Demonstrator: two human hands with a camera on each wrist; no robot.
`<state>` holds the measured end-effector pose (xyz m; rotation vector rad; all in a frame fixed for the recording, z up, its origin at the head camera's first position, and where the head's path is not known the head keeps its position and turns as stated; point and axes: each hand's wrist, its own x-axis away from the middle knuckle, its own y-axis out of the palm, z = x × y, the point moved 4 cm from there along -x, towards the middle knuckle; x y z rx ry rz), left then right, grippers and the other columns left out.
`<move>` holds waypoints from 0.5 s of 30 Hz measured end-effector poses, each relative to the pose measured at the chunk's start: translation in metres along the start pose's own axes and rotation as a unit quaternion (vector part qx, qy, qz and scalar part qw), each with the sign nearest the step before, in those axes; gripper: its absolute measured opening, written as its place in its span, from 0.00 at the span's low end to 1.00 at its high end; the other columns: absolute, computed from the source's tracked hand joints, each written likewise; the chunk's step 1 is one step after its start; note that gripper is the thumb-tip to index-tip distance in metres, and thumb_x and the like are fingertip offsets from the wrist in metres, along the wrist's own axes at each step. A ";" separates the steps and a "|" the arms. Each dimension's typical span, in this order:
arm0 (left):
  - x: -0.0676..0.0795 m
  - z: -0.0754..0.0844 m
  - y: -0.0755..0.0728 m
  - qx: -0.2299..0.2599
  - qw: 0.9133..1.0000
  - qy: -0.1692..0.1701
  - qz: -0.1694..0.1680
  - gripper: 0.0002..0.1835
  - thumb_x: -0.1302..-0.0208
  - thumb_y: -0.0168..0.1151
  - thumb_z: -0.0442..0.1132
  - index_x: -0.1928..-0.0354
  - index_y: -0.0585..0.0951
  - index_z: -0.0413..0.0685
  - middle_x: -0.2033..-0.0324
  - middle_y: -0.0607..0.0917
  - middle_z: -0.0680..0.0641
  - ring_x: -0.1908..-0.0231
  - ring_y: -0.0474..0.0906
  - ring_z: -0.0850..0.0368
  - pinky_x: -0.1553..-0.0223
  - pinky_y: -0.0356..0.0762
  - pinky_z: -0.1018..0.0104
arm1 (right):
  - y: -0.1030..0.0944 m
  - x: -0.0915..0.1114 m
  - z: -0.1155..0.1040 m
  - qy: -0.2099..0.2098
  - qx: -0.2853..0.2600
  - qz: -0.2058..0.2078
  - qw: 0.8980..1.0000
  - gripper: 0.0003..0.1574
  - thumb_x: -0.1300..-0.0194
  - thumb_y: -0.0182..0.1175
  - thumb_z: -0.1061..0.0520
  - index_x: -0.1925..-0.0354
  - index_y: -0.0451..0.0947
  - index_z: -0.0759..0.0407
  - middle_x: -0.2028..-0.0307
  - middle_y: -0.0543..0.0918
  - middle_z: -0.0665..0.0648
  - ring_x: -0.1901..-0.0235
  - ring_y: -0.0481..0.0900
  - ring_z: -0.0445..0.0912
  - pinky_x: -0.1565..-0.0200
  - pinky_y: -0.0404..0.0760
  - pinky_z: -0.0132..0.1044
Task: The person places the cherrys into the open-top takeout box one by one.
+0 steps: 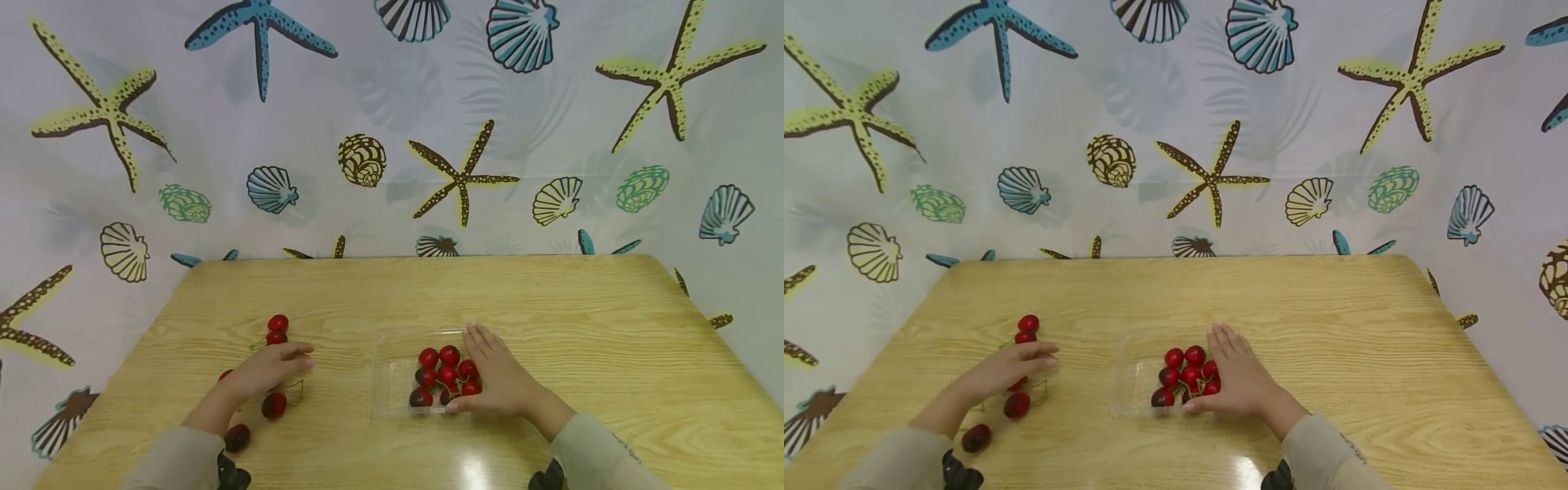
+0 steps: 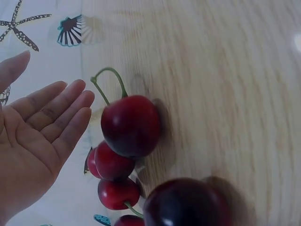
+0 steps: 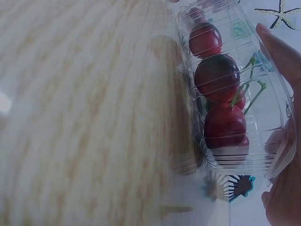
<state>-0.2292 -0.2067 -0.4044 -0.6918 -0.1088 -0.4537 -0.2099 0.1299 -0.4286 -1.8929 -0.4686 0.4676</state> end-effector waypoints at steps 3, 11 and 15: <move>-0.003 -0.005 -0.003 -0.007 1.000 -0.002 -0.002 0.31 0.40 0.49 0.53 0.42 0.63 0.37 0.45 0.67 0.37 0.45 0.60 0.41 0.50 0.59 0.47 | 0.000 0.000 0.000 0.000 0.000 0.001 1.000 0.70 0.60 0.51 0.23 0.37 0.43 0.70 0.36 0.40 0.62 0.37 0.37 0.54 0.41 0.42 0.48; -0.010 -0.013 -0.004 -0.018 0.999 -0.002 -0.037 0.27 0.40 0.52 0.47 0.46 0.67 0.33 0.60 0.75 0.45 0.67 0.69 0.54 0.64 0.68 0.59 | 0.000 0.001 0.001 0.005 0.002 -0.005 1.000 0.70 0.60 0.50 0.22 0.36 0.42 0.69 0.36 0.40 0.62 0.37 0.36 0.53 0.41 0.42 0.48; -0.013 -0.013 -0.006 -0.051 0.997 0.020 -0.055 0.24 0.40 0.52 0.46 0.49 0.70 0.33 0.63 0.77 0.47 0.66 0.71 0.55 0.63 0.69 0.60 | 0.000 0.000 0.001 0.005 0.002 -0.007 1.000 0.70 0.60 0.50 0.22 0.36 0.42 0.69 0.36 0.40 0.62 0.37 0.35 0.52 0.41 0.42 0.47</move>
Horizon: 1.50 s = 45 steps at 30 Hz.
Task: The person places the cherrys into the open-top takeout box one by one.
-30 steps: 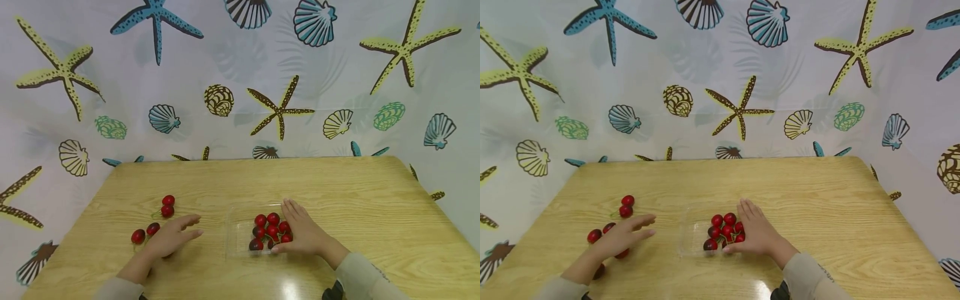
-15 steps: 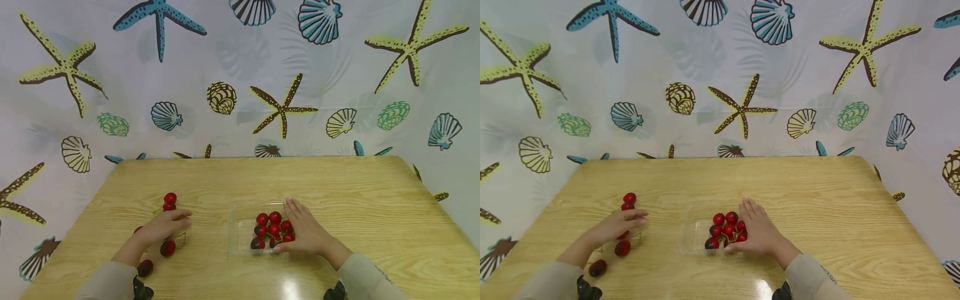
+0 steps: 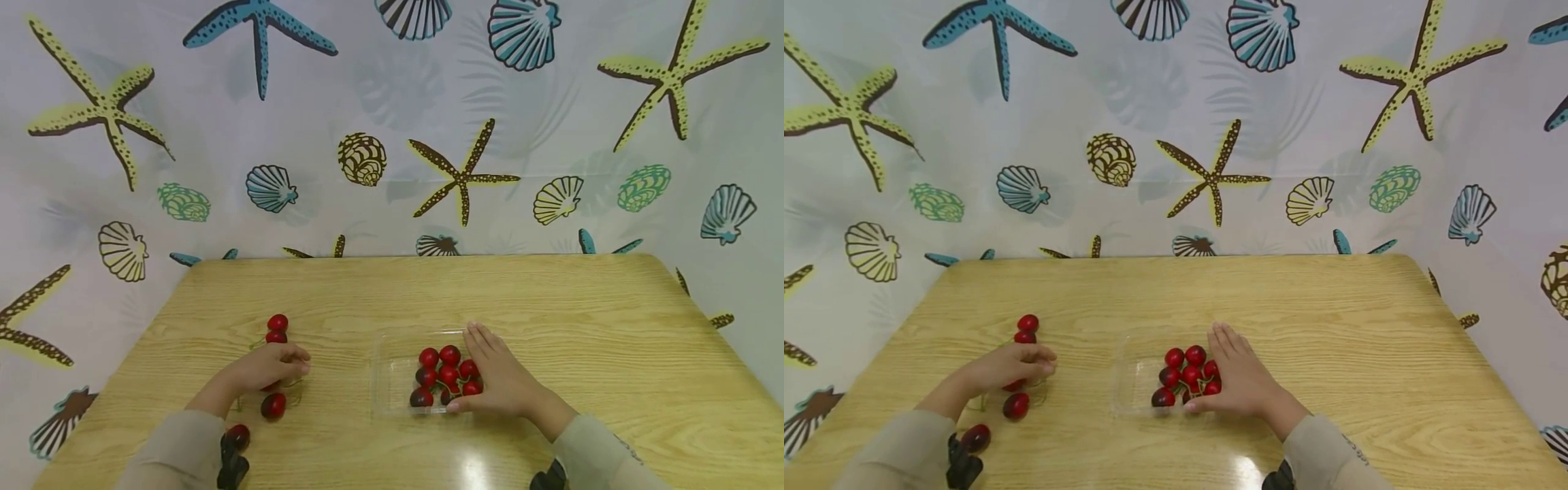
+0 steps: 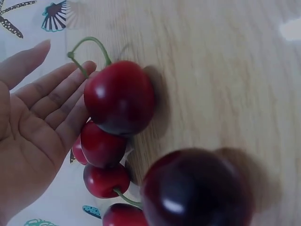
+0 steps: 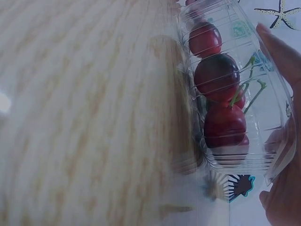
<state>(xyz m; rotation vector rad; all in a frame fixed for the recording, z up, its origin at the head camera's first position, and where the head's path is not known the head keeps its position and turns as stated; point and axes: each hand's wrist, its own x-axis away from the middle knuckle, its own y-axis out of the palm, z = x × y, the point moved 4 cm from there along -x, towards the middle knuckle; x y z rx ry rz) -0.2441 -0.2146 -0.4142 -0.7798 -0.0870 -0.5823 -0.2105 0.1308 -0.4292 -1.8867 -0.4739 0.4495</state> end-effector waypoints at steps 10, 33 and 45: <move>-0.012 0.000 -0.005 0.021 0.998 -0.033 -0.057 0.15 0.42 0.54 0.38 0.57 0.75 0.32 0.69 0.78 0.48 0.69 0.72 0.54 0.66 0.71 0.60 | 0.000 0.000 0.001 -0.003 0.002 0.003 1.000 0.70 0.60 0.50 0.22 0.36 0.42 0.68 0.35 0.40 0.61 0.37 0.36 0.53 0.41 0.43 0.48; -0.011 -0.025 -0.012 0.128 0.977 -0.071 -0.158 0.10 0.45 0.55 0.31 0.62 0.76 0.29 0.68 0.80 0.45 0.68 0.75 0.55 0.63 0.73 0.62 | -0.001 0.001 0.001 -0.001 -0.005 -0.004 1.000 0.70 0.60 0.50 0.22 0.36 0.42 0.68 0.35 0.39 0.61 0.37 0.35 0.52 0.41 0.43 0.47; -0.009 -0.026 -0.011 0.150 0.974 -0.075 -0.150 0.10 0.43 0.54 0.31 0.64 0.77 0.28 0.70 0.81 0.43 0.68 0.77 0.54 0.64 0.74 0.61 | -0.001 0.001 0.000 -0.013 -0.003 -0.002 1.000 0.69 0.59 0.51 0.23 0.36 0.43 0.69 0.35 0.40 0.62 0.37 0.35 0.52 0.41 0.43 0.47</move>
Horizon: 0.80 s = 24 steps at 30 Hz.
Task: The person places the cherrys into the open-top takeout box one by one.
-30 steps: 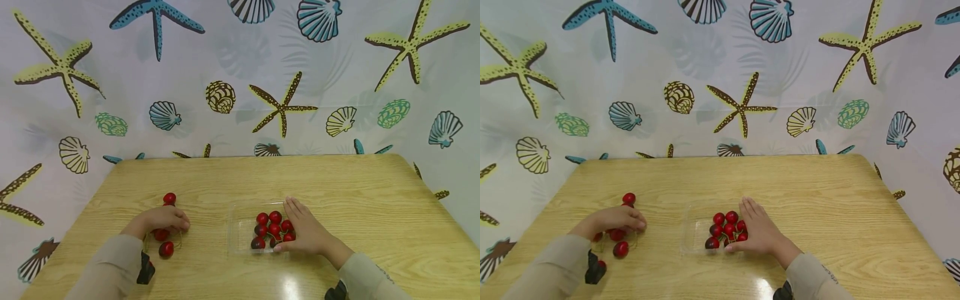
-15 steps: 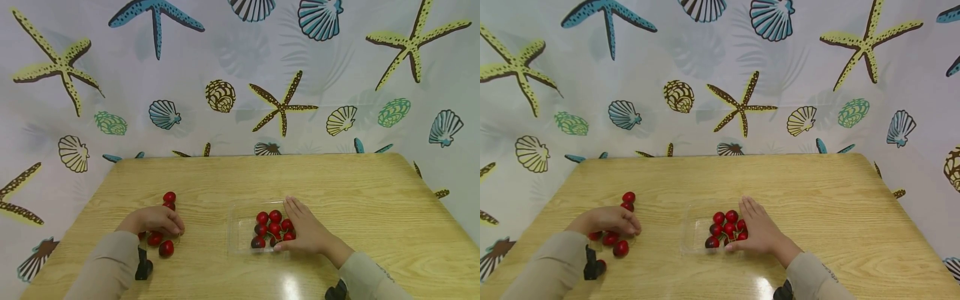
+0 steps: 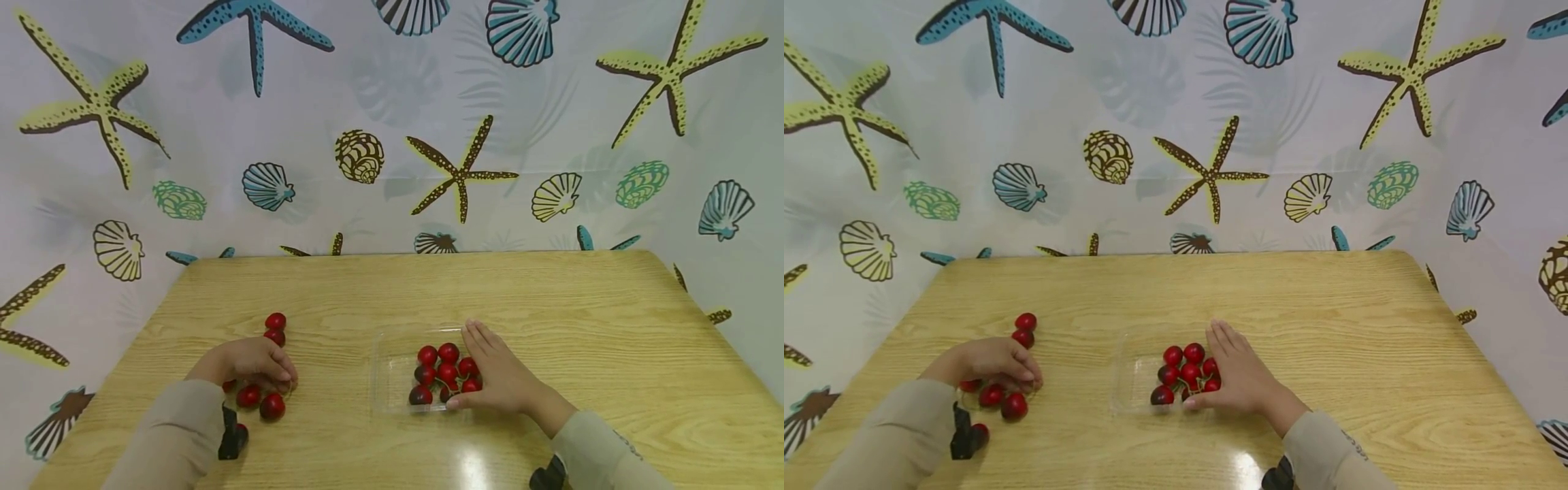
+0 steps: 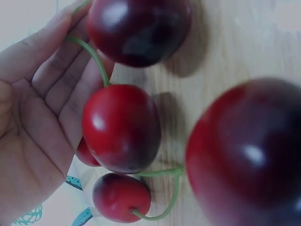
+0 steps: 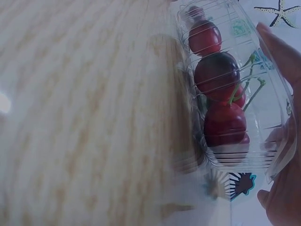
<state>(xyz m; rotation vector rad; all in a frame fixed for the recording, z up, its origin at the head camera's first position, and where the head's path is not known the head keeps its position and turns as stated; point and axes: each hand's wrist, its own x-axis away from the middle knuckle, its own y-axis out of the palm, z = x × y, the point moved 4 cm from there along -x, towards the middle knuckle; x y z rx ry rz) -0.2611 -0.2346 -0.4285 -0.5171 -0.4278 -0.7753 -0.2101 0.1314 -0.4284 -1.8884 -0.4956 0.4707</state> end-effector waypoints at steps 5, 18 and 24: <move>0.002 0.001 0.002 0.012 1.000 0.003 0.015 0.11 0.44 0.55 0.32 0.64 0.77 0.28 0.70 0.81 0.42 0.67 0.77 0.52 0.63 0.74 0.60 | 0.000 0.000 0.000 -0.001 -0.002 0.006 1.000 0.69 0.59 0.51 0.23 0.37 0.43 0.69 0.35 0.40 0.62 0.37 0.36 0.53 0.41 0.44 0.48; 0.001 0.017 0.011 0.021 0.996 0.074 0.047 0.18 0.43 0.56 0.39 0.58 0.76 0.28 0.65 0.81 0.41 0.63 0.77 0.50 0.62 0.74 0.60 | 0.001 -0.001 -0.001 0.005 0.001 0.018 1.000 0.69 0.60 0.52 0.23 0.37 0.44 0.69 0.36 0.43 0.62 0.37 0.39 0.54 0.42 0.44 0.51; -0.001 0.036 0.020 0.046 0.991 0.104 0.069 0.17 0.43 0.56 0.39 0.60 0.76 0.28 0.66 0.81 0.41 0.63 0.78 0.49 0.62 0.73 0.59 | 0.001 -0.001 0.000 0.015 -0.001 0.012 1.000 0.70 0.61 0.51 0.22 0.36 0.43 0.67 0.35 0.42 0.61 0.37 0.37 0.53 0.42 0.41 0.53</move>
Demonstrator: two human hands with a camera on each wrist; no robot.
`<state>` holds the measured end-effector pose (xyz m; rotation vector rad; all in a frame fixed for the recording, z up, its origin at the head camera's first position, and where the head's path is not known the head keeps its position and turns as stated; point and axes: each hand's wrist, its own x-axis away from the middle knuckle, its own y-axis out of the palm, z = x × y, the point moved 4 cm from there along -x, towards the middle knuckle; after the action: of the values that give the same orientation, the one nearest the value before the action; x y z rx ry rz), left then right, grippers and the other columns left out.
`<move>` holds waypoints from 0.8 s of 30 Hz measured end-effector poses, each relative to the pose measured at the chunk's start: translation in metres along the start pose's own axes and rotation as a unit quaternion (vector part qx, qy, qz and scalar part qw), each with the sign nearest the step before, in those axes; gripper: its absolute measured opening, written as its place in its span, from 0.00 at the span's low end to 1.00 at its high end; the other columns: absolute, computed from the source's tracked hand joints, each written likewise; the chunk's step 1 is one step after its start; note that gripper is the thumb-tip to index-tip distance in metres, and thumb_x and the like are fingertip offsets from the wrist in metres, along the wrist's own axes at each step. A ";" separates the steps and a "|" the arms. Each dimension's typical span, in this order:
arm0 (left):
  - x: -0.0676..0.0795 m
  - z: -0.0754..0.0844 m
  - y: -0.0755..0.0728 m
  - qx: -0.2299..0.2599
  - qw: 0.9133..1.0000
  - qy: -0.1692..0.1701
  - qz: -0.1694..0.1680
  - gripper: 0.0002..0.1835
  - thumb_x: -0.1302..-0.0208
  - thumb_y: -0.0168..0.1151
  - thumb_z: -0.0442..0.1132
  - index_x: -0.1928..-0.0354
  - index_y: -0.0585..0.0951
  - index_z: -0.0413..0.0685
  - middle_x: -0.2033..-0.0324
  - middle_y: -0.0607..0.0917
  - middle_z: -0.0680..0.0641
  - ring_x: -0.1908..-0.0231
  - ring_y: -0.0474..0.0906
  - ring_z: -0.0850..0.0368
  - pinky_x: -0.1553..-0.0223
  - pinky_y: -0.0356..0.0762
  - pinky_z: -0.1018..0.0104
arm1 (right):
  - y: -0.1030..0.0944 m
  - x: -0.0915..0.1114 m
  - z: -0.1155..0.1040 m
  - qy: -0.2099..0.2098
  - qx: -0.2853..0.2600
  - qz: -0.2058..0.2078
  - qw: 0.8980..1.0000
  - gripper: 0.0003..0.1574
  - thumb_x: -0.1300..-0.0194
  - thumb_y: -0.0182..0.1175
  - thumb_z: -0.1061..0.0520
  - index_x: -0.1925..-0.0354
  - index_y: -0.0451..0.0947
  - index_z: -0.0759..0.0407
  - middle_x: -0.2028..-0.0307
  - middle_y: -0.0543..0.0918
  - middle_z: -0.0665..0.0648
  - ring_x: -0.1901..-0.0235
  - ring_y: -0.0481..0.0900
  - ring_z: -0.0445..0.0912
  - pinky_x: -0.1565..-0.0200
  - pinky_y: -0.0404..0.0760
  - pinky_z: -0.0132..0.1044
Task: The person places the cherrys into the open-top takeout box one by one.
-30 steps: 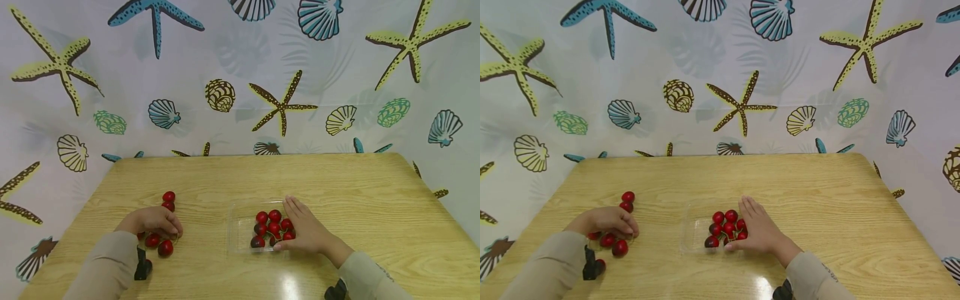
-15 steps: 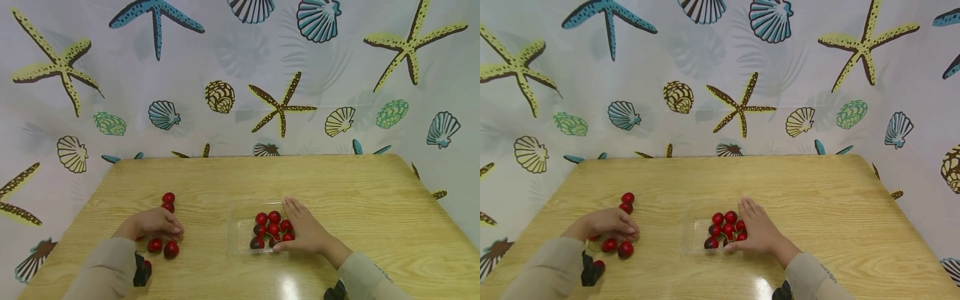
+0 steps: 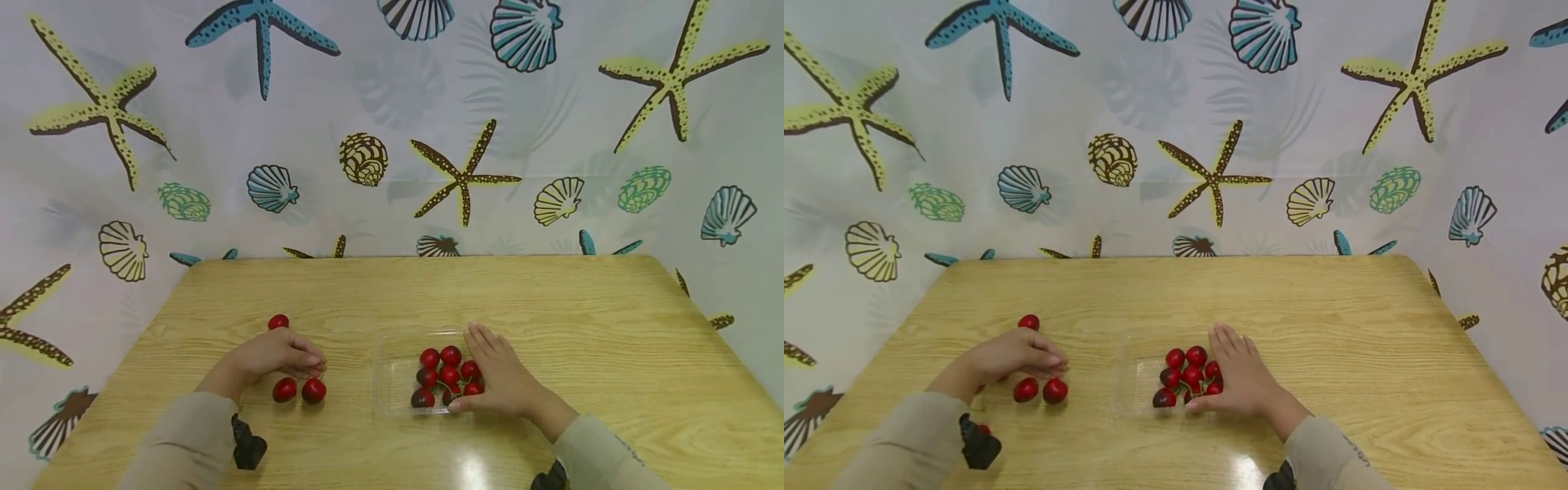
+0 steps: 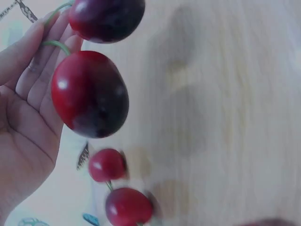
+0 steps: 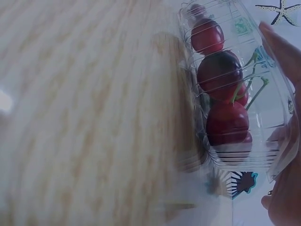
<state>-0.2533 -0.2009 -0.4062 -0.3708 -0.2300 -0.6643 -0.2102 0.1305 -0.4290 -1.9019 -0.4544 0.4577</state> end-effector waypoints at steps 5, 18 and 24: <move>-0.005 0.013 0.008 0.007 1.000 0.017 0.013 0.20 0.44 0.56 0.41 0.58 0.76 0.28 0.65 0.81 0.42 0.62 0.77 0.49 0.61 0.73 0.59 | 0.000 0.001 -0.001 0.005 -0.002 -0.003 1.000 0.70 0.61 0.51 0.22 0.36 0.42 0.66 0.35 0.42 0.61 0.37 0.37 0.53 0.43 0.36 0.55; -0.015 0.046 0.033 0.043 0.998 0.052 0.012 0.19 0.43 0.55 0.39 0.57 0.74 0.27 0.64 0.81 0.40 0.62 0.77 0.50 0.60 0.73 0.59 | 0.000 0.000 -0.001 0.003 0.000 0.002 1.000 0.70 0.61 0.51 0.22 0.36 0.43 0.67 0.35 0.43 0.62 0.37 0.38 0.54 0.43 0.37 0.56; -0.024 0.054 0.042 0.072 0.996 0.054 0.021 0.17 0.43 0.55 0.38 0.58 0.75 0.28 0.64 0.81 0.41 0.62 0.77 0.50 0.59 0.72 0.58 | -0.001 0.000 0.000 0.006 -0.005 -0.003 1.000 0.70 0.62 0.51 0.22 0.36 0.42 0.66 0.35 0.43 0.62 0.37 0.37 0.53 0.43 0.37 0.56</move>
<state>-0.2501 -0.1349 -0.3759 -0.2010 -0.1654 -0.6215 -0.2103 0.1303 -0.4280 -1.9118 -0.4552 0.4411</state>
